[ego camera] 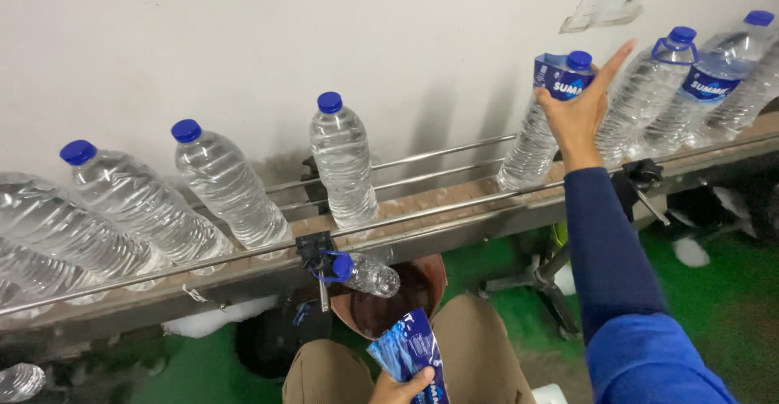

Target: The person applies blue labels to clear plastic water bottles moving on a conveyor belt. They pick up labels from a stack in their left hand and affix them to the bottles with their right hand as the bottles pass by.

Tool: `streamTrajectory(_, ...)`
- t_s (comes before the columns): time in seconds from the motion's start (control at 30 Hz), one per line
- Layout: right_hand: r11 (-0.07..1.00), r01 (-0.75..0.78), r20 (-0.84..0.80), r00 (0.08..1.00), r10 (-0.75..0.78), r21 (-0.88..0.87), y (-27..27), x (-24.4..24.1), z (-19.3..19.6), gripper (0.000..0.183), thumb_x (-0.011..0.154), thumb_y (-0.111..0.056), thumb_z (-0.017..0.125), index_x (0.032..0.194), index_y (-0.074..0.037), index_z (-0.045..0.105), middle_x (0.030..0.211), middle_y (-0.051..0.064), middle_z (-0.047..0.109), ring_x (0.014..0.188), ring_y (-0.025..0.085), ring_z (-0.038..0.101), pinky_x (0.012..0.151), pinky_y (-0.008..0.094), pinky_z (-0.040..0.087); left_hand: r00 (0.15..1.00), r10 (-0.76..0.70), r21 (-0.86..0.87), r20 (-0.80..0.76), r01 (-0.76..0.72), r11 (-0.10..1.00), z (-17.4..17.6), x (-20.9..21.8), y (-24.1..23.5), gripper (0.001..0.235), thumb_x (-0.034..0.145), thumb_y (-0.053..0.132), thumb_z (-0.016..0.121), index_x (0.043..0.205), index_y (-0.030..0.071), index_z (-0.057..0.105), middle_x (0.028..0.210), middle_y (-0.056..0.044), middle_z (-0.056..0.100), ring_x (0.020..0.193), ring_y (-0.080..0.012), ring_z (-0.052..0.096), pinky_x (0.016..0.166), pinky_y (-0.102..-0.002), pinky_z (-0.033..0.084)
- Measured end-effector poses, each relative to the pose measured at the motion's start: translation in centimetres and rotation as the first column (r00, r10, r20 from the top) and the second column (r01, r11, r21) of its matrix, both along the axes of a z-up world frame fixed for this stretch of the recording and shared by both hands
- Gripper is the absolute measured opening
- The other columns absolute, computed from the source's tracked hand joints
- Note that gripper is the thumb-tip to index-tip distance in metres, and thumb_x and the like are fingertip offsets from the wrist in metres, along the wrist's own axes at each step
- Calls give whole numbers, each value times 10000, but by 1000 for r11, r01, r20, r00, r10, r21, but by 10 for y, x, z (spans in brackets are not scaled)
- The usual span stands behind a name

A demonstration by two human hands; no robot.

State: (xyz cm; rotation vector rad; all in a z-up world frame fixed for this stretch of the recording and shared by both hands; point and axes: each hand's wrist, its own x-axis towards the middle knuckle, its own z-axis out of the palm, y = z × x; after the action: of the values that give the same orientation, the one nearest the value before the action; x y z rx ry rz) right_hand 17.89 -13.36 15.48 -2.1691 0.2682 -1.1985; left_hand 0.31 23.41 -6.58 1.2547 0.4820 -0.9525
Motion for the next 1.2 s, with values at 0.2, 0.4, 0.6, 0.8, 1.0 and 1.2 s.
streamTrajectory(0.2, 958, -96, -13, 995, 103, 270, 1, -10, -56, 1237, 817, -121, 851, 1367, -277, -246, 1517, 287, -34, 1413, 396, 256, 1111, 497, 268, 986, -85, 80, 145, 74, 994, 11, 0, 38, 807, 638, 339, 786, 1340, 177, 423, 1313, -34, 559, 1242, -235, 488, 1058, -390, 347)
streamTrajectory(0.4, 966, 164, -172, 976, -130, 201, 88, -35, -64, 1360, 745, -208, 949, 1397, -192, -245, 1498, 154, -231, 1446, 338, -106, 1172, 520, 25, 983, 107, 142, 147, -128, 982, 40, 9, 68, 741, 617, 242, 805, 1289, 150, 506, 1220, -62, 637, 1136, -245, 586, 993, -394, 430)
streamTrajectory(0.6, 378, -795, -203, 319, 926, 474, 322, -139, -82, 710, 641, -435, 758, 1204, -141, 439, 1186, 61, 482, 786, 120, 588, 707, 258, 535, 772, 544, -296, 329, -462, 836, 105, 23, 105, 625, 558, -46, 757, 1162, -39, 600, 1160, -190, 661, 1069, -309, 622, 963, -440, 483)
streamTrajectory(0.8, -364, -547, 426, -14, 905, 754, 376, -119, -86, 166, 674, -125, 805, 795, -50, 719, 879, 123, 699, 744, 192, 656, 738, 307, 515, 690, 724, -104, 12, -719, 687, 93, 32, 165, 481, 824, -5, 521, 1298, 48, 463, 1178, -192, 572, 1061, -353, 558, 923, -460, 440)
streamTrajectory(1.0, 389, -712, -7, 475, 880, 585, 406, -29, 41, 159, 785, -201, 651, 869, -68, 677, 841, 108, 705, 693, 193, 699, 622, 279, 604, 913, 408, -597, 15, -319, 736, 81, 15, 203, 515, 835, 349, 468, 1188, -26, 464, 759, -121, 510, 617, -257, 543, 665, -426, 488)
streamTrajectory(1.2, 914, -326, -502, 848, 170, -241, 427, 93, 79, 212, 683, -396, 739, 797, -219, 719, 799, 33, 673, 807, 275, 607, 632, 422, 459, 970, 172, -602, -170, -240, 761, 75, 6, 236, 504, 778, 135, 430, 1244, -47, 495, 837, -182, 551, 688, -305, 570, 694, -453, 503)
